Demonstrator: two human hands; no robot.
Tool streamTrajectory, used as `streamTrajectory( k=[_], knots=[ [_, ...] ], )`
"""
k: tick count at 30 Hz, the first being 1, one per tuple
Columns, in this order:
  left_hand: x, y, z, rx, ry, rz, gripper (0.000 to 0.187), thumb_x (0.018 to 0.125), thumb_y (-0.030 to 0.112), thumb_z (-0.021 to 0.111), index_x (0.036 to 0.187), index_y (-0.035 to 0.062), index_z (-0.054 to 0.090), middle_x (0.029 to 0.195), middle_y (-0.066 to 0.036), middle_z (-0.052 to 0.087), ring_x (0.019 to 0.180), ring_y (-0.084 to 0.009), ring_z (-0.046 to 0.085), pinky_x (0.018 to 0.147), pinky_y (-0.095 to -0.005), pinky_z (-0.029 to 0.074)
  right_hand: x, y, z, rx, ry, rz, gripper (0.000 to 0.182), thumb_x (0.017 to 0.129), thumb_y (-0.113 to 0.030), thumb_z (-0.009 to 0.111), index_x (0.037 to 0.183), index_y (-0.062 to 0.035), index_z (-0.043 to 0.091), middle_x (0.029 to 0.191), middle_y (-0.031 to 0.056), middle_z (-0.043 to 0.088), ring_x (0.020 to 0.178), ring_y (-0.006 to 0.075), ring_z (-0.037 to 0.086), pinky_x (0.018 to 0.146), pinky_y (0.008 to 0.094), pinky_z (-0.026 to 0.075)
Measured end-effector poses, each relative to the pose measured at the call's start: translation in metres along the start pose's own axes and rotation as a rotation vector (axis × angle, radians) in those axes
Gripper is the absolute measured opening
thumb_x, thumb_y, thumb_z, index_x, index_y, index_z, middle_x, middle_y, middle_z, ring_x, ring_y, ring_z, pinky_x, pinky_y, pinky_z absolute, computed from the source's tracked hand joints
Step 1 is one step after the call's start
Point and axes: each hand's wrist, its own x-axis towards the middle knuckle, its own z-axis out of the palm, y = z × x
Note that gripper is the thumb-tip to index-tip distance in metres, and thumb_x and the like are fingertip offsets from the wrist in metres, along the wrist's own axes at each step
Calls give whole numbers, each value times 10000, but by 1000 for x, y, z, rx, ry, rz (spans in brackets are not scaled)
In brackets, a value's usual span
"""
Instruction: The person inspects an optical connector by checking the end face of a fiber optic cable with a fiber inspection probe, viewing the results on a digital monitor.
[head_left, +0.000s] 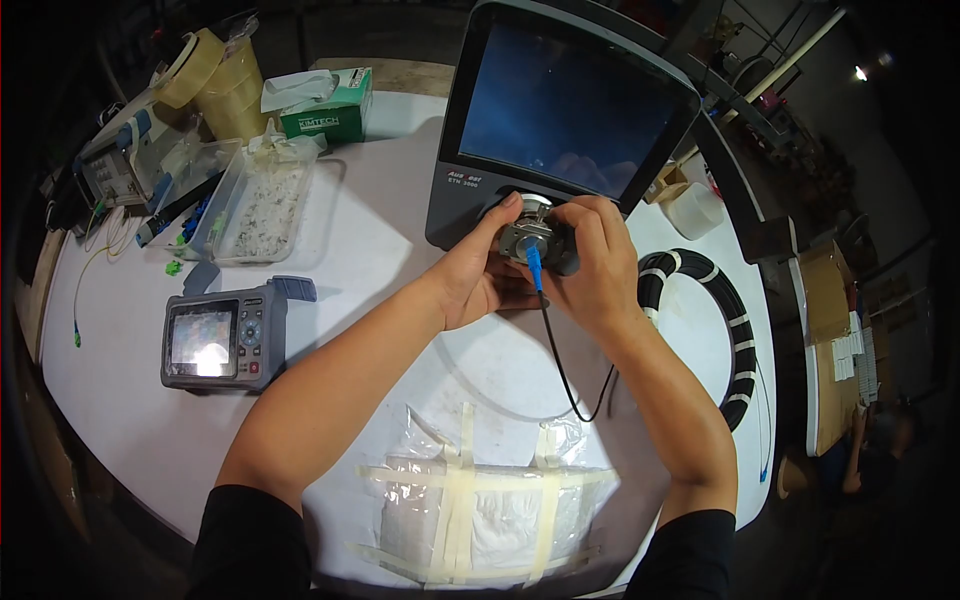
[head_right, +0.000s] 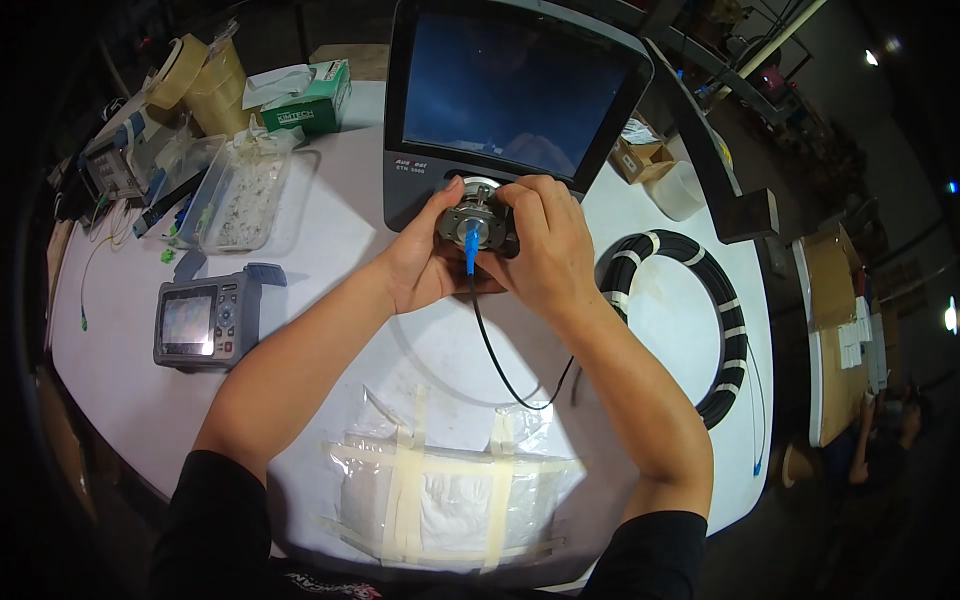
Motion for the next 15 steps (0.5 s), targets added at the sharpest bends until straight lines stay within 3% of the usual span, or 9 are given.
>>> streamTrajectory(
  k=[12,15],
  knots=[
    [-1,-2,-3,-53,-73,34,730,969,718,413,1344,104,535,1226,-137,644,1145,-287,645,998,-543,529,-1,4,-4,-8,-5,-86,707,469,-72,908,1115,-34,624,1134,117,623,978,326,613,799,411,498],
    [0,-3,-5,-57,-74,42,727,979,708,400,1339,92,537,1217,-152,644,1132,-294,649,1004,-553,522,0,4,-6,-19,-16,-115,618,557,-28,867,1121,-2,616,1116,152,632,951,344,618,802,401,516]
  ],
)
